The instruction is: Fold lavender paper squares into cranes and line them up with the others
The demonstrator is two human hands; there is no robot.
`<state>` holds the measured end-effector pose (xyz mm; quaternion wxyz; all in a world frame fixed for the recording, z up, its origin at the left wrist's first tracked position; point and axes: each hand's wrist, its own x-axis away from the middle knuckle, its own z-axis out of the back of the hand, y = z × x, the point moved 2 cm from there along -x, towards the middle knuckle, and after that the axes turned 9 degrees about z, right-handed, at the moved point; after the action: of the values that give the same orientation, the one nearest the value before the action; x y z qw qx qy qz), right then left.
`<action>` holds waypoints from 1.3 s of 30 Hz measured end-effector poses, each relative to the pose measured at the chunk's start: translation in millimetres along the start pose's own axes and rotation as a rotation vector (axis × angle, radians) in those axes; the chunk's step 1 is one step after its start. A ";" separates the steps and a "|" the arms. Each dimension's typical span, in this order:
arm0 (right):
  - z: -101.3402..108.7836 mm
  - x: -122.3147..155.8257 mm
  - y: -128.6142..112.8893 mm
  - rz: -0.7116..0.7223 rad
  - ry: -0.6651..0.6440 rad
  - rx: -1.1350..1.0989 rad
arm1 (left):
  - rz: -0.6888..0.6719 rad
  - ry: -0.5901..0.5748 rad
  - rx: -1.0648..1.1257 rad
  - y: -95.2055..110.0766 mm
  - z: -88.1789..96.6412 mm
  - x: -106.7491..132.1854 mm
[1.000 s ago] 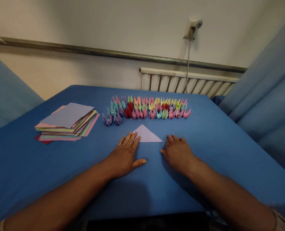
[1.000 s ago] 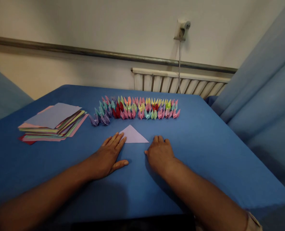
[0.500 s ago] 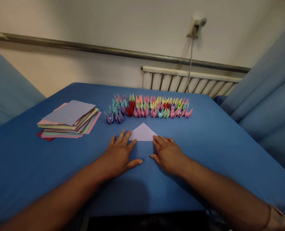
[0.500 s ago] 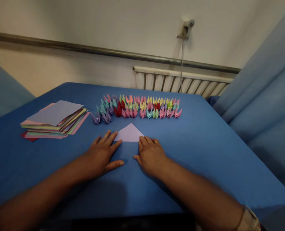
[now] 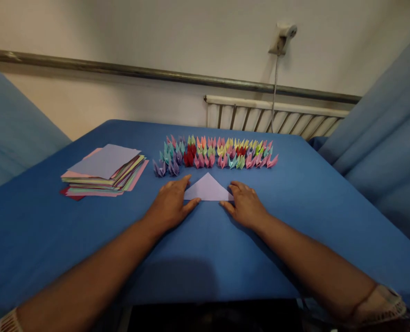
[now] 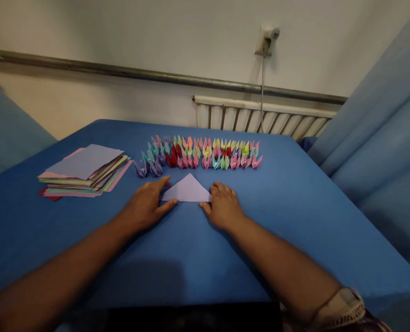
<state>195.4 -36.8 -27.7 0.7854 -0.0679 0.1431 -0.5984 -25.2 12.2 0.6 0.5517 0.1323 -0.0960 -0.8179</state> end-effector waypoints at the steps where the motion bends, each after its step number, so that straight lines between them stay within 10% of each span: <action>1: -3.6 -2.1 2.3 0.006 -0.003 -0.035 | 0.004 -0.008 0.044 -0.4 -6.0 -2.6; 8: -14.2 -6.5 6.6 0.124 0.127 -0.317 | 0.024 -0.028 0.333 -8.0 -16.7 -9.4; 15: 1.2 -4.6 6.1 0.217 0.407 -0.845 | 0.164 -0.285 0.921 -9.2 -8.0 -7.1; 24: -4.3 -7.5 -0.5 -0.043 0.304 -1.447 | 0.416 -0.352 1.435 0.3 -7.6 -4.6; 32: -11.5 -11.6 13.8 -0.325 0.351 -1.318 | 0.322 -0.187 0.972 -6.1 -16.6 -6.3; 39: -12.5 -12.8 19.6 -0.396 0.250 -1.192 | -0.167 -0.033 0.361 2.2 1.5 4.8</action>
<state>206.5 -18.3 -43.2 0.4646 -0.4481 0.5266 -0.5533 -25.4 6.9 2.2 0.4474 0.2234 -0.2387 -0.8324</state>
